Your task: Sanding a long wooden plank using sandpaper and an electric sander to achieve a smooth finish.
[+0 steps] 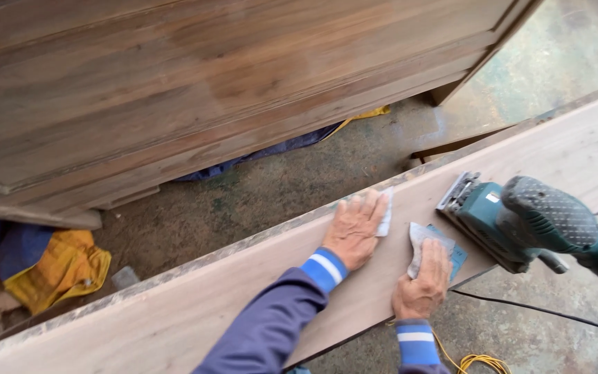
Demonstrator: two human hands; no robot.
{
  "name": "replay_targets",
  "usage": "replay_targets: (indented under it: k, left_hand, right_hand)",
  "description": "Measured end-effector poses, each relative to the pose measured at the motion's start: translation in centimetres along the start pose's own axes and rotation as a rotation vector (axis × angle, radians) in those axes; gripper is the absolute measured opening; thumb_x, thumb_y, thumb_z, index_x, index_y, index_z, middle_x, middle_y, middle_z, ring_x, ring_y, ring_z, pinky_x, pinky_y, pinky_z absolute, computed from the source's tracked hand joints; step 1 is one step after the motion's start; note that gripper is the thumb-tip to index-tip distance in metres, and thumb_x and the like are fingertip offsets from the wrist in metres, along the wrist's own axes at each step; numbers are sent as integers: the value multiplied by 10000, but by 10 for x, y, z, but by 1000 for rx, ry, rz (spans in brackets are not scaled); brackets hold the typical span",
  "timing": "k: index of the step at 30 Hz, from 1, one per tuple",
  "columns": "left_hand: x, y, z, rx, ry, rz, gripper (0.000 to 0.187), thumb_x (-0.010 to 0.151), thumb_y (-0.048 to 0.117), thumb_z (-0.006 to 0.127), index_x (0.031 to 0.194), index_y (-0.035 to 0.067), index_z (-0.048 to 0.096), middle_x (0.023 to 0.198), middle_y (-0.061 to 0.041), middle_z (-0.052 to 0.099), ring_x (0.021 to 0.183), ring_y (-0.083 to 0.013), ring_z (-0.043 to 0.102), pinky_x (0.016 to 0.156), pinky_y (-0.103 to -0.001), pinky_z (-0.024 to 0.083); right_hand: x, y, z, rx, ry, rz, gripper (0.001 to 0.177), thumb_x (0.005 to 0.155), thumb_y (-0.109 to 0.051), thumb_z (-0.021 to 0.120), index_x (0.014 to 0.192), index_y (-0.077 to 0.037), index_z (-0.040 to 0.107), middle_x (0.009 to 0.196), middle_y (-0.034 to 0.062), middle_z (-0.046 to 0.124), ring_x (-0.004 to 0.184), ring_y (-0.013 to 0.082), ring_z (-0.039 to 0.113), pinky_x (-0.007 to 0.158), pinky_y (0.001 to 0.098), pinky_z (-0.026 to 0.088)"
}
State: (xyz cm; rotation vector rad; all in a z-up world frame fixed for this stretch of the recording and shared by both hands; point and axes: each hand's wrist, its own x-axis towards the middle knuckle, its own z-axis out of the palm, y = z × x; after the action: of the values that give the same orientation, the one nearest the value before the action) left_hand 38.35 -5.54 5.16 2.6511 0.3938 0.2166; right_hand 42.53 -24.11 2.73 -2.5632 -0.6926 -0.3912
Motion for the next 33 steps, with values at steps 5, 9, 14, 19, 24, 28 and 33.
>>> replay_targets:
  k: [5, 9, 14, 19, 24, 28, 33]
  left_hand:
    - [-190, -104, -89, 105, -106, -86, 686, 933, 228, 488, 1577, 45, 337, 1578, -217, 399, 1369, -417, 431, 1131, -557, 294]
    - [-381, -188, -161, 352, -34, -394, 616, 982, 335, 487, 1537, 86, 390, 1602, -133, 360, 1482, -328, 308, 1218, -541, 186]
    - [-347, -158, -104, 321, 110, -488, 700, 983, 348, 480, 1597, 77, 283, 1672, -169, 230, 1557, -353, 150, 1254, -578, 40]
    - [-163, -32, -26, 115, -19, -155, 668, 1024, 451, 386, 1594, 112, 311, 1686, -162, 258, 1577, -385, 139, 1277, -556, 8]
    - [-109, 22, -10, 185, -33, 33, 677, 945, 301, 478, 1599, 186, 348, 1688, -55, 329, 1578, -269, 268, 1310, -508, 106]
    - [-238, -39, -61, 127, -49, 76, 703, 942, 257, 521, 1617, 182, 339, 1699, -66, 339, 1587, -269, 272, 1324, -504, 127]
    - [-417, -119, -142, 306, -53, -207, 634, 965, 273, 521, 1570, 225, 334, 1675, -69, 241, 1543, -314, 189, 1235, -602, 83]
  right_hand:
    - [-5, 12, -4, 10, -27, -83, 495, 917, 47, 510, 1400, 38, 615, 1451, 243, 616, 1405, 438, 536, 1234, 535, 385]
    - [-3, 18, 2, 28, -26, -131, 376, 1027, 54, 509, 1385, 83, 619, 1435, 267, 621, 1413, 450, 537, 1269, 532, 389]
    - [-7, 21, 7, 14, -9, -140, 390, 998, 81, 479, 1365, 94, 609, 1446, 285, 616, 1409, 442, 537, 1296, 528, 376]
    - [-4, 22, 4, -4, 5, -152, 400, 1002, 71, 499, 1382, 102, 620, 1431, 286, 624, 1390, 452, 543, 1281, 531, 377]
    - [-4, 27, 8, 18, 7, -178, 403, 996, 66, 500, 1378, 97, 626, 1434, 297, 618, 1402, 476, 539, 1257, 542, 381]
    - [-6, 33, 9, 56, 1, -205, 378, 996, 72, 490, 1352, 93, 613, 1440, 304, 611, 1403, 479, 535, 1260, 546, 383]
    - [-6, 45, 14, 32, 4, -218, 353, 997, 81, 483, 1330, 74, 600, 1461, 298, 607, 1414, 453, 532, 1296, 539, 382]
